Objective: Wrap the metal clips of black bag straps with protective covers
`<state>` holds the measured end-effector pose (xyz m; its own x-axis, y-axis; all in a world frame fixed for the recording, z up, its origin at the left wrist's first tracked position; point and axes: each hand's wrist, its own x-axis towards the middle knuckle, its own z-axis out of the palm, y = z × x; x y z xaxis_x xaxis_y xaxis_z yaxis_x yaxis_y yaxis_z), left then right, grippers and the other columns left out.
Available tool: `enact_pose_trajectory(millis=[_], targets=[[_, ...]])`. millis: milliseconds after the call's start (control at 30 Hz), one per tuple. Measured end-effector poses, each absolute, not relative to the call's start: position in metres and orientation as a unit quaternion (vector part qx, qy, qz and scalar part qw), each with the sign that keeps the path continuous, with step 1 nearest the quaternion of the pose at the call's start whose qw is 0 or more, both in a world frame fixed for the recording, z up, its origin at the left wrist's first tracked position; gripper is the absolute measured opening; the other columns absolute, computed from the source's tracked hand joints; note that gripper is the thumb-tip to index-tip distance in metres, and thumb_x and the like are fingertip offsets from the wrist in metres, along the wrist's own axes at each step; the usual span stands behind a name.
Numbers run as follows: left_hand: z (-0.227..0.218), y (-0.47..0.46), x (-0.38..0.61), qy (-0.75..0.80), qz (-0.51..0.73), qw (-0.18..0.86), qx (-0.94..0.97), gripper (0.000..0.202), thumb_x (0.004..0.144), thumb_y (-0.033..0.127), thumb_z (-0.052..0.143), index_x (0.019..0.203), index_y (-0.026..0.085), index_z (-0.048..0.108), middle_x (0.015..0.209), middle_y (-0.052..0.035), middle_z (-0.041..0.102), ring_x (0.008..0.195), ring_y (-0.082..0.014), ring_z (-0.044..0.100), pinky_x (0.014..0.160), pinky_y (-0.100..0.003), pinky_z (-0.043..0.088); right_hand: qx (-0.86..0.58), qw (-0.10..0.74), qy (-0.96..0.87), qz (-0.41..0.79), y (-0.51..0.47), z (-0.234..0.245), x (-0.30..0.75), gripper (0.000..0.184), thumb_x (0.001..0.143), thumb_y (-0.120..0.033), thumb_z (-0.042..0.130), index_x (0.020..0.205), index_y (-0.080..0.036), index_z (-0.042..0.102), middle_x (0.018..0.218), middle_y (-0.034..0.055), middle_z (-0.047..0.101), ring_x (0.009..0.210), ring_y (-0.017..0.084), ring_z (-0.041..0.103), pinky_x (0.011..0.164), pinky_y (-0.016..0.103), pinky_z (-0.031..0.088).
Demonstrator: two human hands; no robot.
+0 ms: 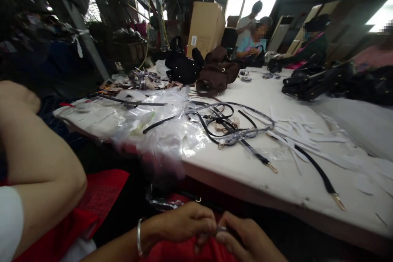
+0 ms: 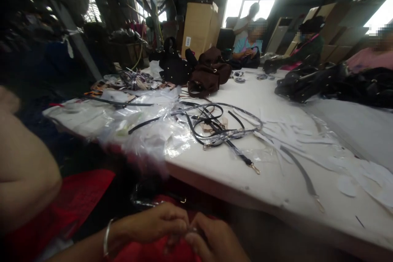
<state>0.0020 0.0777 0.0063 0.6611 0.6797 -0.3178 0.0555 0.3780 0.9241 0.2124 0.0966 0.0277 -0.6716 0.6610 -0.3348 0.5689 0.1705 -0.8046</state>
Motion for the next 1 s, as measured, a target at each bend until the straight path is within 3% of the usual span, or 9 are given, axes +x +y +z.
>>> enact_pose_trajectory(millis=[33, 133, 233, 333, 467, 600, 733, 867, 1000], targets=[[0.0, 0.077, 0.0, 0.347, 0.209, 0.779, 0.479, 0.04, 0.086, 0.055, 0.059, 0.075, 0.017, 0.057, 0.059, 0.0034, 0.053, 0.045, -0.0089, 0.046, 0.049, -0.021, 0.04, -0.399, 0.053, -0.765, 0.502, 0.099, 0.028, 0.215, 0.004, 0.086, -0.025, 0.059, 0.086, -0.021, 0.06, 0.08, -0.0026, 0.068, 0.072, 0.015, 0.061, 0.064, 0.021, 0.041], [-0.012, 0.074, -0.007, 0.328, 0.196, 0.829, 0.408, 0.04, 0.077, 0.054, 0.072, 0.081, 0.015, 0.062, 0.062, 0.0029, 0.055, 0.043, -0.0075, 0.045, 0.044, -0.019, 0.037, -0.36, 0.079, -0.793, 0.486, 0.102, 0.02, 0.222, 0.022, 0.083, -0.013, 0.062, 0.101, -0.024, 0.057, 0.093, -0.0037, 0.069, 0.081, 0.013, 0.065, 0.07, 0.018, 0.044], [-0.016, 0.073, -0.013, 0.34, 0.207, 0.848, 0.35, 0.034, 0.073, 0.043, 0.078, 0.087, 0.013, 0.068, 0.066, 0.0006, 0.06, 0.046, -0.0082, 0.05, 0.045, -0.018, 0.039, -0.323, 0.101, -0.88, 0.333, 0.103, -0.001, 0.226, 0.018, 0.089, -0.011, 0.053, 0.1, -0.024, 0.059, 0.092, 0.0013, 0.068, 0.079, 0.017, 0.066, 0.067, 0.024, 0.047], [-0.02, 0.069, -0.012, 0.338, 0.221, 0.862, 0.307, 0.032, 0.069, 0.034, 0.081, 0.09, 0.012, 0.072, 0.07, -0.0016, 0.063, 0.051, -0.0086, 0.054, 0.051, -0.019, 0.044, -0.301, 0.15, -0.929, 0.154, 0.103, -0.021, 0.229, 0.03, 0.081, -0.001, 0.047, 0.099, -0.023, 0.06, 0.085, 0.0047, 0.067, 0.07, 0.021, 0.065, 0.058, 0.028, 0.047], [-0.025, 0.062, -0.007, 0.316, 0.223, 0.877, 0.285, 0.037, 0.072, 0.038, 0.079, 0.095, 0.01, 0.075, 0.069, -0.0032, 0.064, 0.045, -0.0067, 0.05, 0.049, -0.019, 0.038, -0.294, 0.224, -0.926, 0.074, 0.103, -0.031, 0.23, 0.042, 0.075, 0.003, 0.042, 0.106, -0.02, 0.058, 0.083, 0.0073, 0.069, 0.066, 0.023, 0.066, 0.056, 0.032, 0.051], [-0.02, 0.057, 0.001, 0.335, 0.227, 0.863, 0.304, 0.036, 0.073, 0.042, 0.077, 0.089, 0.01, 0.075, 0.063, -0.0022, 0.063, 0.045, -0.0071, 0.047, 0.049, -0.02, 0.033, -0.306, 0.267, -0.911, 0.067, 0.103, -0.038, 0.231, 0.038, 0.083, 0.001, 0.036, 0.108, -0.019, 0.057, 0.08, 0.0058, 0.07, 0.067, 0.02, 0.068, 0.06, 0.029, 0.056], [-0.002, 0.053, 0.004, 0.371, 0.269, 0.825, 0.331, 0.031, 0.07, 0.04, 0.08, 0.08, 0.013, 0.07, 0.064, 0.0006, 0.061, 0.053, -0.0083, 0.048, 0.055, -0.02, 0.034, -0.338, 0.301, -0.885, 0.106, 0.1, -0.056, 0.237, 0.041, 0.082, 0.001, 0.033, 0.109, -0.021, 0.055, 0.087, 0.0046, 0.073, 0.077, 0.017, 0.072, 0.068, 0.025, 0.057], [0.01, 0.05, 0.002, 0.369, 0.3, 0.804, 0.358, 0.035, 0.08, 0.047, 0.073, 0.083, 0.013, 0.066, 0.064, -0.0006, 0.061, 0.053, -0.0095, 0.049, 0.054, -0.021, 0.031, -0.387, 0.208, -0.858, 0.267, 0.095, -0.072, 0.24, 0.034, 0.082, -0.005, 0.036, 0.101, -0.023, 0.058, 0.085, 0.001, 0.073, 0.074, 0.014, 0.072, 0.065, 0.02, 0.054], [0.008, 0.05, 0.003, 0.353, 0.335, 0.807, 0.333, 0.04, 0.079, 0.051, 0.073, 0.084, 0.012, 0.064, 0.062, -0.0011, 0.061, 0.049, -0.008, 0.048, 0.049, -0.019, 0.028, -0.454, 0.14, -0.806, 0.353, 0.089, -0.073, 0.236, 0.027, 0.084, -0.015, 0.04, 0.098, -0.024, 0.062, 0.087, 0.0006, 0.075, 0.076, 0.015, 0.071, 0.067, 0.02, 0.051]])
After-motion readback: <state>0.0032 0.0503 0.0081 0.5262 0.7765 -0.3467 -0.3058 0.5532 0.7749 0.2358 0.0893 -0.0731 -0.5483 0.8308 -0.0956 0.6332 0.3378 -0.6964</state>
